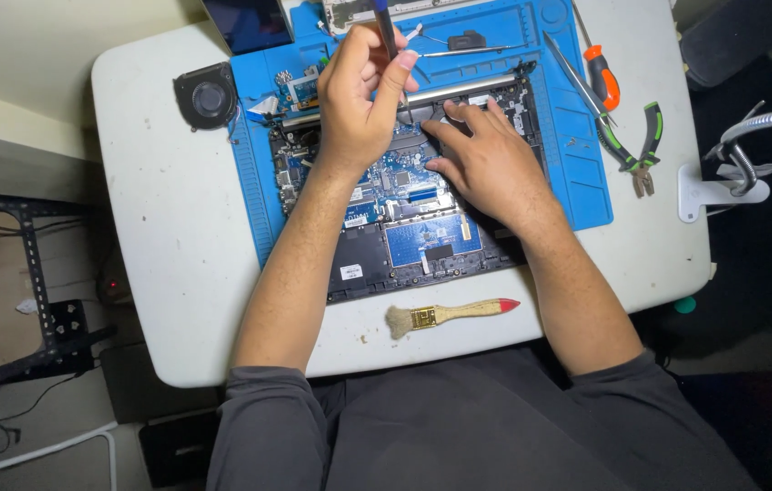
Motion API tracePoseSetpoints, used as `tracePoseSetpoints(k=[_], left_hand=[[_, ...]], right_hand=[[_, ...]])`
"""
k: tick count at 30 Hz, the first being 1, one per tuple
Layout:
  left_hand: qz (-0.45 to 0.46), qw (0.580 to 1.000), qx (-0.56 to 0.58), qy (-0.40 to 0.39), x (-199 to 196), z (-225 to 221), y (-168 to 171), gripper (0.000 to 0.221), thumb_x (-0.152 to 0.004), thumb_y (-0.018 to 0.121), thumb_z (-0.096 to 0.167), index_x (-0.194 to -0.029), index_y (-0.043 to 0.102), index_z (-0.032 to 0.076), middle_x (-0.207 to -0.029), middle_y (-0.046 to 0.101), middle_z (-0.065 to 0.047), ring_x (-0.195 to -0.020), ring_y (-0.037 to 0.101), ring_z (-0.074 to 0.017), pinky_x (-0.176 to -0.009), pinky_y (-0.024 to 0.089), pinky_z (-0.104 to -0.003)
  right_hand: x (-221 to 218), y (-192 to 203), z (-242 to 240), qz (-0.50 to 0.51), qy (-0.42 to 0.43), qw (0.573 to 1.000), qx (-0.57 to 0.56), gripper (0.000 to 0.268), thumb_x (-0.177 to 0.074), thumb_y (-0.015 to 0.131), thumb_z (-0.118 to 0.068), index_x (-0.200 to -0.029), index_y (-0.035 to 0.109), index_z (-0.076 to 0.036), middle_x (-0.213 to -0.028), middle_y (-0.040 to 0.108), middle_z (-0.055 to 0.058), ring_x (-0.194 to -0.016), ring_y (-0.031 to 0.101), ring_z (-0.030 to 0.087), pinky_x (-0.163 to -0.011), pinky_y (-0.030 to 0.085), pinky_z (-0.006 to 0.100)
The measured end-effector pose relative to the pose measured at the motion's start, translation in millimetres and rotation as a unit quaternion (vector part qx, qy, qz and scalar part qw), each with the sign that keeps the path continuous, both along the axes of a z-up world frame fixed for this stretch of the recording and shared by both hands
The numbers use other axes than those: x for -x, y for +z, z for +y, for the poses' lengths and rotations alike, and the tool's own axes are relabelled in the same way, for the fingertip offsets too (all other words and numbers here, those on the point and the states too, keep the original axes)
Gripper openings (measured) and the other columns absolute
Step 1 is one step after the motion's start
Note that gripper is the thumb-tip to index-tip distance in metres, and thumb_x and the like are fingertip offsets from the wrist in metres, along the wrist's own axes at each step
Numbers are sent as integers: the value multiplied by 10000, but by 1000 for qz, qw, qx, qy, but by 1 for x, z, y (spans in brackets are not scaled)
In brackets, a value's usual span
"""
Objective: Disassembling and repairing internal laptop components, including removing a fan and reconnecting a daughterboard ribbon cable.
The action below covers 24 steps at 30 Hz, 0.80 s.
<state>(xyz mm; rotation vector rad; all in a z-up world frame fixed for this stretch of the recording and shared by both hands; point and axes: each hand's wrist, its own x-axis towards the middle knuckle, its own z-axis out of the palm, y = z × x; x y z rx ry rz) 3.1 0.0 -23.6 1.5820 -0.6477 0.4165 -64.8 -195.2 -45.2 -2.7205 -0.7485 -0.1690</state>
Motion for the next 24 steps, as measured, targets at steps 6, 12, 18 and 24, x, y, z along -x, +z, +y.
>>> tracePoseSetpoints(k=[6, 12, 18, 24], left_hand=[[-3, 1000, 1, -6, -1, -1, -2, 78, -1068, 568, 127, -1071, 557, 50, -971, 606, -89, -733, 714, -198, -669, 599, -274], [-10, 1000, 1, -6, -3, -1, -5, 74, -1067, 568, 128, -1069, 547, 58, -958, 622, -89, -729, 728, -197, -653, 603, -269], [-8, 1000, 9, -10, -3, -2, -6, 71, -1070, 560, 131, -1069, 545, 62, -939, 616, -80, -728, 724, -188, -654, 603, -258], [-8, 1000, 10, -9, -2, -2, -4, 76, -1065, 563, 131, -1059, 548, 58, -926, 617, -82, -719, 714, -186, -661, 606, -266]], right_hand=[[0, 0, 1, 4, 0, 1000, 4, 570, -1002, 709, -359, -1506, 531, -161, -1368, 567, 243, -1245, 571, 424, -1160, 335, 654], [-1, 0, 1, -1, 2, 1000, 4, 567, -998, 724, -341, -1500, 539, -152, -1330, 560, 252, -1212, 574, 431, -1164, 290, 693], [0, 4, 2, 10, 1, 1000, -5, 554, -1009, 709, -351, -1495, 544, -143, -1355, 558, 259, -1221, 573, 442, -1171, 265, 697], [0, 0, 2, 1, 0, 1000, -2, 560, -995, 730, -330, -1493, 550, -148, -1350, 564, 255, -1214, 580, 434, -1170, 263, 700]])
